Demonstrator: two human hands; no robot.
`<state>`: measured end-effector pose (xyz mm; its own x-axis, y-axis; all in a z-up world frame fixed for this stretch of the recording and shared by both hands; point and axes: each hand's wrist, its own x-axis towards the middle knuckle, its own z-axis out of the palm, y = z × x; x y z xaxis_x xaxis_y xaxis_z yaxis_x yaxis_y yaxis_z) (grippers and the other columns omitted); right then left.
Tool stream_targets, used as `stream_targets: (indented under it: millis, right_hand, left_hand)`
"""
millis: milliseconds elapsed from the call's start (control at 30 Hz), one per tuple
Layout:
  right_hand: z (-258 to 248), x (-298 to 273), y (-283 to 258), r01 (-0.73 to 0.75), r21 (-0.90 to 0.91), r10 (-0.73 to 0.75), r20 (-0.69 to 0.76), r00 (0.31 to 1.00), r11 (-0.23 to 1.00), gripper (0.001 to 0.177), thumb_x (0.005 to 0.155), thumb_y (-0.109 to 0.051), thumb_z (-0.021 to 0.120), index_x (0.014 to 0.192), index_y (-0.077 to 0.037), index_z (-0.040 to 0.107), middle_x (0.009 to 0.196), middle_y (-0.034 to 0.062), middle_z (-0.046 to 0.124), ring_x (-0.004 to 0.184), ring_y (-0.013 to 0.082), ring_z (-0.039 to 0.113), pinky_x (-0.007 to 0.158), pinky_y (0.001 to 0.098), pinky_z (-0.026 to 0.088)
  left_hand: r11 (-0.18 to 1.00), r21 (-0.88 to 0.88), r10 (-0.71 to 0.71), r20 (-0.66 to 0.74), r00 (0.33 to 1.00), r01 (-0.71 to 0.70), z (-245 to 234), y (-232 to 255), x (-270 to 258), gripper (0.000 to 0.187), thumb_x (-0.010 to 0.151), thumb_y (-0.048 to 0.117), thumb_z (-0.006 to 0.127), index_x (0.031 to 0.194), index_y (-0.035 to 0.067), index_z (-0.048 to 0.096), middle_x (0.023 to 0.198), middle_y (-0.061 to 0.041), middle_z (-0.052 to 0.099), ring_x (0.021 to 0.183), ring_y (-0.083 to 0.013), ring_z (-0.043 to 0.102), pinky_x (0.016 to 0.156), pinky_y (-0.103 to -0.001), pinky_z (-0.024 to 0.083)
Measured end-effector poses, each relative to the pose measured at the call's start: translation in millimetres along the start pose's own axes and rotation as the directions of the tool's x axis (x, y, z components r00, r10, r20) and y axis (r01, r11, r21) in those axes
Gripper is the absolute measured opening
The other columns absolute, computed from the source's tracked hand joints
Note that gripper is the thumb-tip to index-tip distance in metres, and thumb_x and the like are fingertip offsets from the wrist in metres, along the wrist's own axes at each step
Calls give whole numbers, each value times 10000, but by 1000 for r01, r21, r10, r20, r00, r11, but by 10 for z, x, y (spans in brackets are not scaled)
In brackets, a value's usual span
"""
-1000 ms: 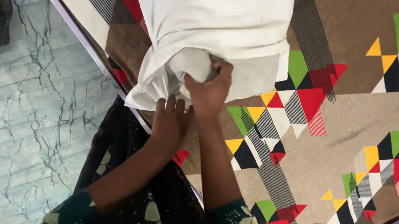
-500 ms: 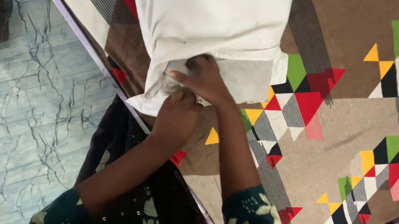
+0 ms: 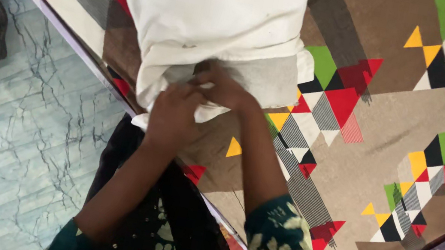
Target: The person inserts a striped pillow into a white pillowcase on a patterned bed. They then smooth the case and handle a second white pillowcase, folding it on the bed.
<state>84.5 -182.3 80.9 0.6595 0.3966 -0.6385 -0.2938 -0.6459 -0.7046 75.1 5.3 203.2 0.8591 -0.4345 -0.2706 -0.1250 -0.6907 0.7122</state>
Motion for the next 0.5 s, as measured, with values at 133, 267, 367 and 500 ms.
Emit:
stream_targets:
  millis: [133, 267, 367, 500]
  right_hand:
    - [14, -768, 466, 367, 678, 188, -599, 779, 637, 268, 1084, -201, 532, 1174, -6, 692, 1122, 82, 748, 914, 162, 711, 831, 287, 603]
    - [262, -1260, 790, 164, 674, 676, -735, 56, 720, 274, 1053, -277, 598, 1042, -25, 705, 982, 63, 716, 805, 142, 617, 652, 297, 534]
    - [344, -1332, 958, 190, 900, 818, -436, 375, 393, 387, 1062, -352, 600, 1092, 29, 658, 980, 87, 688, 805, 207, 627, 680, 344, 528]
    - [252, -1123, 825, 402, 915, 865, -222, 450, 26, 420, 972, -331, 648, 1269, -65, 515, 1090, 70, 621, 956, 236, 595, 795, 406, 529]
  left_hand:
    - [992, 38, -116, -54, 992, 118, 92, -171, 86, 374, 851, 177, 718, 1216, 101, 683, 1077, -102, 650, 1065, -353, 565, 881, -503, 429]
    - [997, 82, 7, -42, 999, -3, 375, -104, 121, 261, 866, 132, 675, 1121, 174, 713, 1067, -50, 650, 1125, -307, 541, 961, -520, 364]
    - [996, 86, 5, -5, 1000, -5, 514, -32, 130, 253, 904, 108, 644, 1135, 186, 713, 1117, -43, 623, 1179, -285, 522, 1021, -503, 350]
    - [989, 139, 59, -82, 995, -47, 576, 23, 118, 344, 883, 150, 673, 1226, 157, 691, 1318, -66, 565, 1298, -310, 483, 1100, -534, 325]
